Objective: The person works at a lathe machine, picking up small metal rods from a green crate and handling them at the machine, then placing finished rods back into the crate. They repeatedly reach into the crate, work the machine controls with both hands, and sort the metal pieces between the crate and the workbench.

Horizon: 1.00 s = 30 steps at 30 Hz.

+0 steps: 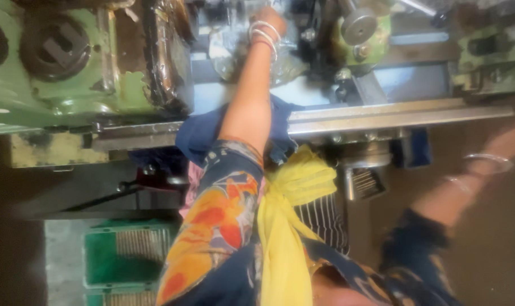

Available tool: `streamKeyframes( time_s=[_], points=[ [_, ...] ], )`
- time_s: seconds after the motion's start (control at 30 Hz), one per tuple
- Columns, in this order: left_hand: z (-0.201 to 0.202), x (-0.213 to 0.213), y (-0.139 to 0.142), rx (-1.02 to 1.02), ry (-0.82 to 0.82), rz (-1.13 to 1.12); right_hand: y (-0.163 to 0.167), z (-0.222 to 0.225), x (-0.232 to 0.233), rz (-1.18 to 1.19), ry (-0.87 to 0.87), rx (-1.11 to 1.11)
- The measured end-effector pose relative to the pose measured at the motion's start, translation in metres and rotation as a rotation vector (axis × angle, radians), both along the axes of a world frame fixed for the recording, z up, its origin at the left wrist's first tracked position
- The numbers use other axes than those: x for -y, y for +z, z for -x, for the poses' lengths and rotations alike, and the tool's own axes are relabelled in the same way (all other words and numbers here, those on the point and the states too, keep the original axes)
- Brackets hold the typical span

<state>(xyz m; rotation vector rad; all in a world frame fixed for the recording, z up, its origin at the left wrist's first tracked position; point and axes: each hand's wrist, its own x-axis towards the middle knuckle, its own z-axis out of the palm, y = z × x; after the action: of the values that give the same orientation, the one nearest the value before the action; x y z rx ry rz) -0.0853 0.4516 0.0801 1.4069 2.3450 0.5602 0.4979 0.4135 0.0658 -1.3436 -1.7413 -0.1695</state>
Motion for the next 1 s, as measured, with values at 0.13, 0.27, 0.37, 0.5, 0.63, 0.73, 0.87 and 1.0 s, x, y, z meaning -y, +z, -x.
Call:
streamKeyframes(
  time_s=[0.13,0.27,0.37,0.5,0.63,0.73,0.87,1.0],
  points=[
    [-0.027,0.000,0.020,-0.015,0.039,-0.038,-0.077,0.084,0.051,0.287,-0.137,-0.225],
    [-0.030,0.029,0.065,-0.032,-0.053,-0.103,-0.094,0.104,0.068,0.896,-0.070,-0.120],
    [0.006,0.099,0.100,-0.085,-0.237,-0.300,-0.081,0.072,0.067,0.721,0.065,-0.211],
    [0.068,0.246,0.129,0.231,-0.304,-0.765,-0.074,0.067,0.105,0.884,0.049,-0.521],
    [0.104,0.397,0.102,0.300,-0.018,-0.869,-0.064,0.131,0.187,0.898,0.328,-0.154],
    [0.105,0.472,0.047,0.881,0.612,-1.210,-0.042,0.212,0.233,1.228,0.640,-0.134],
    [0.079,0.534,-0.015,0.246,0.739,-0.880,-0.013,0.330,0.284,1.187,1.226,0.027],
    [0.032,0.567,-0.036,-0.166,0.380,-0.884,-0.013,0.444,0.340,1.474,1.276,-0.147]
  ],
)
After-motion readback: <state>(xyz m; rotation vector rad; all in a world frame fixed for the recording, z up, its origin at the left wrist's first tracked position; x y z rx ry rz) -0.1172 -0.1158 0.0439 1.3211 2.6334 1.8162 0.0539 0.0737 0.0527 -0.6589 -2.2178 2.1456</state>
